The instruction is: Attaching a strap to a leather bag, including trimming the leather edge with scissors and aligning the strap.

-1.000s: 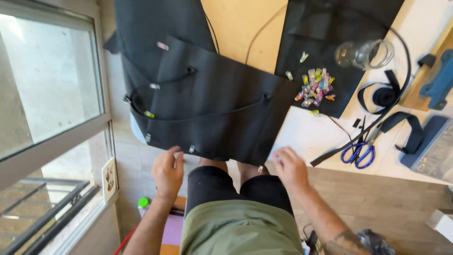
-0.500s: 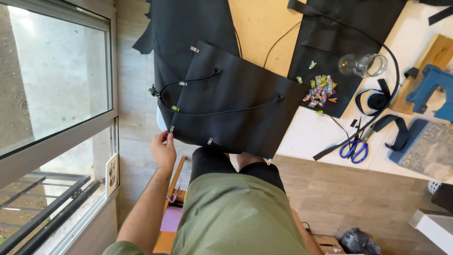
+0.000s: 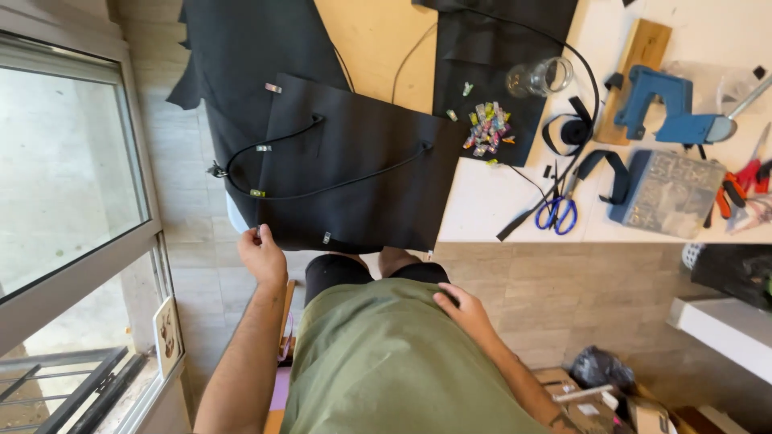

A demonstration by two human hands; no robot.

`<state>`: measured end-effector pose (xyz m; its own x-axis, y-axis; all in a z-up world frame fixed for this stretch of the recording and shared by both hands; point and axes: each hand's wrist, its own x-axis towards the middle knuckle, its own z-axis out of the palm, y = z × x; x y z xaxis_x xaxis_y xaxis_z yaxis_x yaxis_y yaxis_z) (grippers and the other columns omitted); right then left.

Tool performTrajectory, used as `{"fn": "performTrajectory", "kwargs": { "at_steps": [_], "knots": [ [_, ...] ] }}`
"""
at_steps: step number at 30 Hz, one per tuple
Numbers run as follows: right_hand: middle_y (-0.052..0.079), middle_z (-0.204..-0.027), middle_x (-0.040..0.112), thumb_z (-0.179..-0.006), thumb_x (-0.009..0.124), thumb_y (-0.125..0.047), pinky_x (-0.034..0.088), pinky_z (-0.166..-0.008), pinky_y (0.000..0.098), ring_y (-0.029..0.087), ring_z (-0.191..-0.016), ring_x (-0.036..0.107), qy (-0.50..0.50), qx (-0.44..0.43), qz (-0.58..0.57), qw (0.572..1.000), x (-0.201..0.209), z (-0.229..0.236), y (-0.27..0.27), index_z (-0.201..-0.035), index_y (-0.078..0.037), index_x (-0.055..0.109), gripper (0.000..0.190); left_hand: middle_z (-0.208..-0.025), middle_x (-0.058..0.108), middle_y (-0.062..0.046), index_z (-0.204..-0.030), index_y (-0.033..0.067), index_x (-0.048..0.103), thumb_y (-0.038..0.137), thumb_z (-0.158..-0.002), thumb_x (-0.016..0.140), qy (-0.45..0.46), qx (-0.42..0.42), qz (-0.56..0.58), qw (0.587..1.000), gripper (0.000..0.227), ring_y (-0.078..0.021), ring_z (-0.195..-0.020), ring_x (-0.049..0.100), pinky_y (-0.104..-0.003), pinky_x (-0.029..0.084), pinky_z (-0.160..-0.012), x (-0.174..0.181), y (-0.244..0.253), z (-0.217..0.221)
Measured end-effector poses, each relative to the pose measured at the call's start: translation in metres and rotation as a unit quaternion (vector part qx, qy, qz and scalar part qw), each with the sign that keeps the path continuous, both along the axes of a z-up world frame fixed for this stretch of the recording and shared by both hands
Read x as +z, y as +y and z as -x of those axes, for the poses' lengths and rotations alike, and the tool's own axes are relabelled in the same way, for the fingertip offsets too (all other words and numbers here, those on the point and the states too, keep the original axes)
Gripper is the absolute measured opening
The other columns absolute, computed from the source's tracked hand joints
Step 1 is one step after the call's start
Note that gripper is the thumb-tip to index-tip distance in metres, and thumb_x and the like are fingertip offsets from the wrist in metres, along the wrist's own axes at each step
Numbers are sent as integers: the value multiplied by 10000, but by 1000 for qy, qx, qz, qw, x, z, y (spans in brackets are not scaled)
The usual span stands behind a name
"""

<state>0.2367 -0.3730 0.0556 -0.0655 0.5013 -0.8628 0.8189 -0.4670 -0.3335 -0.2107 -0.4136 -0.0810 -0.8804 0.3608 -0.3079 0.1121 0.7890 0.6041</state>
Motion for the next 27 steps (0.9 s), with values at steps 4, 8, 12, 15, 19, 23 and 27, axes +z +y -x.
{"fn": "performTrajectory", "kwargs": {
  "at_steps": [4,8,12,15,19,23,27],
  "knots": [
    [42,-1307,729,-907,731,-551,518,-1053,398,213,-1224,673,116,139,-107,978,26,103,56,-1417,-214,626,620,-837,708,-78,-1068,59,716,228,-1090,594,-136,78,-101,982,210,-158,-701,717,-256,553,-686,2,8,2],
    [248,-1518,507,-902,759,-365,510,-1066,487,401,-1300,591,264,323,-250,874,39,223,117,-1544,-30,440,792,-882,732,-221,-1137,-55,679,135,-1079,584,-229,97,-157,956,220,-232,-718,755,-248,599,-605,5,6,12],
    [248,-1654,256,-903,751,-253,560,-997,593,505,-1152,641,241,408,-193,859,11,307,146,-1605,-66,290,861,-906,730,-223,-1162,-68,663,147,-1084,586,-245,83,-146,955,241,-237,-738,760,-244,606,-615,8,6,20],
    [203,-1542,402,-927,706,-183,616,-927,506,429,-1085,701,217,446,-214,841,-32,333,143,-1612,-101,289,806,-917,728,-213,-1176,-75,652,161,-1093,560,-272,81,-141,948,266,-232,-744,760,-236,609,-619,15,7,25],
    [137,-1432,459,-944,690,-201,631,-865,487,408,-1014,723,204,413,-216,861,-20,331,137,-1581,-132,339,730,-837,719,-159,-1133,-65,680,189,-1090,573,-277,23,-88,957,279,-202,-686,739,-243,583,-595,30,6,35],
    [117,-1398,546,-934,706,-270,631,-815,472,393,-1009,725,224,381,-292,848,-16,289,124,-1484,-150,509,597,-601,684,-27,-964,73,774,297,-1032,669,-212,-91,34,972,256,-121,-502,679,-244,524,-488,11,-1,53],
    [97,-1280,669,-944,692,-282,625,-764,437,338,-927,748,203,368,-277,864,-23,209,111,-1402,-141,603,487,-530,659,30,-907,122,785,298,-995,700,-201,-114,83,969,214,-94,-449,657,-223,508,-473,20,0,60]
  ]
}}
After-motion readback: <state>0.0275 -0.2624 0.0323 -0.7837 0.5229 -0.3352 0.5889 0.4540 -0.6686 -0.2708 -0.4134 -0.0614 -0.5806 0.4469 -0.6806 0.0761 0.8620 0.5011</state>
